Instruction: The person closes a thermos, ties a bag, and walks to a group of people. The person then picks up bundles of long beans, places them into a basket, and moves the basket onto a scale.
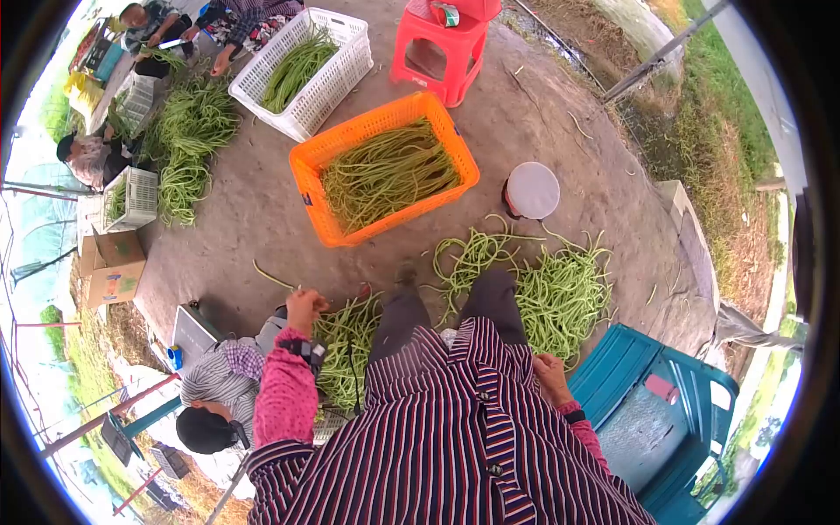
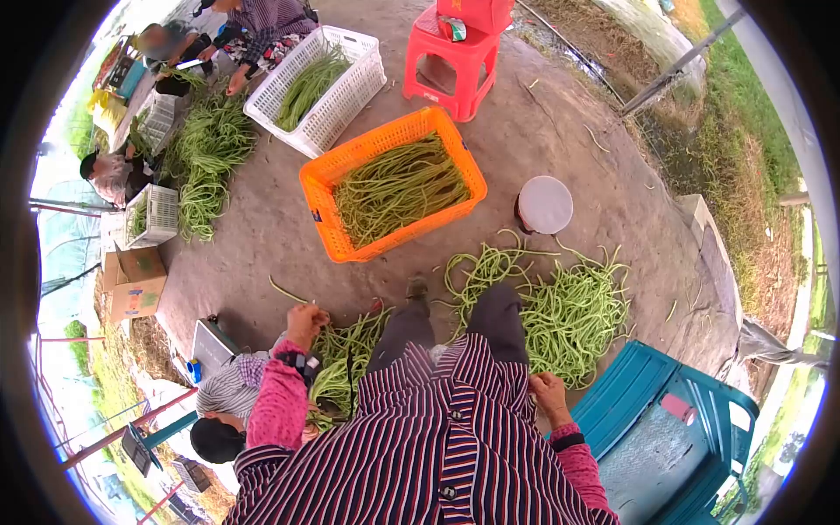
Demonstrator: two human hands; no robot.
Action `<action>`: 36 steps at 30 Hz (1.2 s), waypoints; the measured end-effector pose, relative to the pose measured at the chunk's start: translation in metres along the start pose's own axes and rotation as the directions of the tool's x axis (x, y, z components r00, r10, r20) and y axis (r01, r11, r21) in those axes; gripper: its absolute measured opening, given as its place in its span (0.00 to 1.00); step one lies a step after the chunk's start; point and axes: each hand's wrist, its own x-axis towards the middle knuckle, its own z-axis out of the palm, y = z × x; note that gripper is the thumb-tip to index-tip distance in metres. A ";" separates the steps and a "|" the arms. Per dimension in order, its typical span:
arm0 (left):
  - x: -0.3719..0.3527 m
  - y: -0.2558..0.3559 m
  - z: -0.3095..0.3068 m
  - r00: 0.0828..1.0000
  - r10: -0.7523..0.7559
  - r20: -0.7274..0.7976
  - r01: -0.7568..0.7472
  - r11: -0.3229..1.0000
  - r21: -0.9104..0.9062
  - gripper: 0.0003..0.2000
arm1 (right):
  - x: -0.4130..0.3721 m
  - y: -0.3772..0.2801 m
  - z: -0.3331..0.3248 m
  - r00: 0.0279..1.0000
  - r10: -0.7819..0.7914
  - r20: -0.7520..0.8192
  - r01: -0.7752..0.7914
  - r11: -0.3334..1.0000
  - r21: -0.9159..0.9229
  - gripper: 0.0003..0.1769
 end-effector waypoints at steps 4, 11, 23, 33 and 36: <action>0.019 0.057 0.015 0.994 -0.035 -0.100 0.018 0.986 -0.166 0.08 | 0.039 -0.029 -0.022 0.997 0.064 0.036 -0.058 0.990 -0.132 0.14; 0.024 0.017 0.068 0.950 -0.232 -0.209 0.164 0.940 -0.300 0.07 | 0.219 -0.128 -0.064 0.969 0.008 0.246 0.091 0.918 -0.387 0.14; -0.095 0.089 0.336 0.822 -0.491 -0.287 0.363 0.841 -0.401 0.08 | 0.491 -0.473 -0.195 0.973 0.015 0.232 0.098 0.878 -0.469 0.12; -0.080 0.108 0.377 0.851 -0.426 -0.308 0.138 0.746 -0.652 0.10 | 0.493 -0.501 -0.134 0.892 0.100 0.440 0.195 0.794 -0.575 0.12; -0.073 0.080 0.399 0.837 -0.445 -0.317 0.044 0.634 -0.772 0.09 | 0.481 -0.493 -0.127 0.803 0.076 0.591 0.366 0.719 -0.590 0.13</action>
